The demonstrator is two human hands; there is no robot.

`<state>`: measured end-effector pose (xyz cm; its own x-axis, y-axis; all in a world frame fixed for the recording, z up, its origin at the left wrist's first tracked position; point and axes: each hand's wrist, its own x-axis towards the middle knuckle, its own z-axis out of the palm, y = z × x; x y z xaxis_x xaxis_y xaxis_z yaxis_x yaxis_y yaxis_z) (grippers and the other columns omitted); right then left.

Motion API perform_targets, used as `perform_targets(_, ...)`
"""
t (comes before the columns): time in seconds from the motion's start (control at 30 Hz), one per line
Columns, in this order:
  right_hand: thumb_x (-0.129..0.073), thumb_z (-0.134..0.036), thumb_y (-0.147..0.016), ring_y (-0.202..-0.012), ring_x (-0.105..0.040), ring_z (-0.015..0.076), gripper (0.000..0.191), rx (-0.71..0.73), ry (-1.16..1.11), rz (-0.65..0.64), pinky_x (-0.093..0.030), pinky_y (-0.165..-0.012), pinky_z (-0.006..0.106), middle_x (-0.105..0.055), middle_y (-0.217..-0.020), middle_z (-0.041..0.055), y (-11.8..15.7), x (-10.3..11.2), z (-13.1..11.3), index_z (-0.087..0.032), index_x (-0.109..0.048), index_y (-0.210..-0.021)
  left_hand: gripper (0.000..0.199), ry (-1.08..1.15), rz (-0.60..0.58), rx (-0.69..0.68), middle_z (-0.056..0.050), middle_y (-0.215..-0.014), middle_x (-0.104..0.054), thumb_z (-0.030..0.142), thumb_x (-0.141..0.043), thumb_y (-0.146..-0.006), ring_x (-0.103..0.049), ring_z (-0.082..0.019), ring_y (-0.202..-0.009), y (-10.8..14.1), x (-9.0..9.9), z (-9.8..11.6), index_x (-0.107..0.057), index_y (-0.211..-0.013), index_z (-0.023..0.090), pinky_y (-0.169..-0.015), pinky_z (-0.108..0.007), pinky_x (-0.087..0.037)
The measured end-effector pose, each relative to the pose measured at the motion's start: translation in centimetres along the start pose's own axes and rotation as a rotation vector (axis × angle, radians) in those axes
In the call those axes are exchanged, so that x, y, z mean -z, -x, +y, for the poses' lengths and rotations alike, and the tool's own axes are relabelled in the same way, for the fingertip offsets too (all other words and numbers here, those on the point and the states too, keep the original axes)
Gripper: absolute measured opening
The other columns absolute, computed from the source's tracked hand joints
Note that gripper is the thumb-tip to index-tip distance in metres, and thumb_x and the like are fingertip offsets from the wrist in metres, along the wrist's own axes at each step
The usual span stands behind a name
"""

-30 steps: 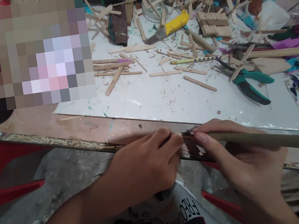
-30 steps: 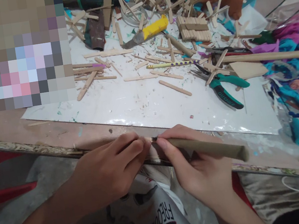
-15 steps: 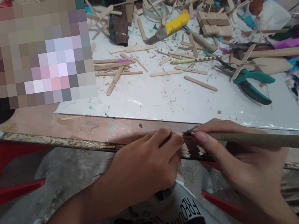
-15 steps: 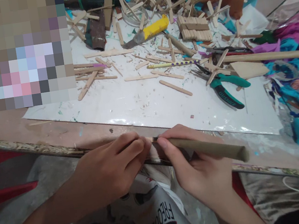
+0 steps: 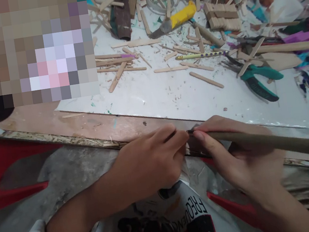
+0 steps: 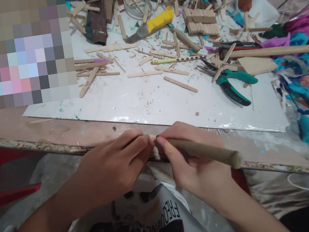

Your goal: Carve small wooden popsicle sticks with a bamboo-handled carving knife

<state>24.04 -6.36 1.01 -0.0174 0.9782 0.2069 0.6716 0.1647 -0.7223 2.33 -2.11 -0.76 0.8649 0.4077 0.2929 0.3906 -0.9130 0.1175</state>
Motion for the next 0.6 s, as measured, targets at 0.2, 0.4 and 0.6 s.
perform_targets(0.2, -0.08, -0.023, -0.092, -0.07, -0.068, 0.0141, 0.006, -0.074, -0.05, 0.116, -0.055, -0.063, 0.029, -0.076, -0.081, -0.0022, 0.39, -0.24, 0.07, -0.029, -0.079, -0.091, 0.026, -0.018, 0.078, 0.023, -0.008, -0.117, -0.071, 0.018, -0.056, -0.108, -0.066, -0.023, -0.11, 0.14, -0.46, 0.27, -0.072, -0.125, 0.006, -0.085, -0.036, -0.062)
perform_targets(0.4, -0.081, -0.022, -0.092, -0.072, -0.068, 0.0134, 0.006, -0.13, -0.121, 0.195, -0.054, -0.065, 0.029, -0.076, -0.082, -0.0026, 0.53, -0.25, -0.3, -0.028, -0.08, -0.091, 0.029, -0.01, 0.055, 0.035, -0.007, -0.119, -0.072, 0.019, -0.052, -0.11, -0.066, -0.022, -0.112, 0.03, -0.2, 0.28, -0.071, -0.129, 0.008, -0.083, -0.034, -0.063)
perform_targets(0.6, -0.079, -0.017, -0.093, -0.074, -0.066, 0.0095, 0.014, -0.081, -0.103, 0.156, -0.052, -0.068, 0.026, -0.075, -0.084, -0.0055, 0.55, -0.36, -0.37, -0.031, -0.079, -0.093, 0.034, -0.008, 0.026, 0.022, -0.009, -0.126, -0.072, 0.017, -0.046, -0.111, -0.065, -0.024, -0.114, -0.01, 0.02, 0.07, -0.073, -0.128, 0.008, -0.084, -0.035, -0.064)
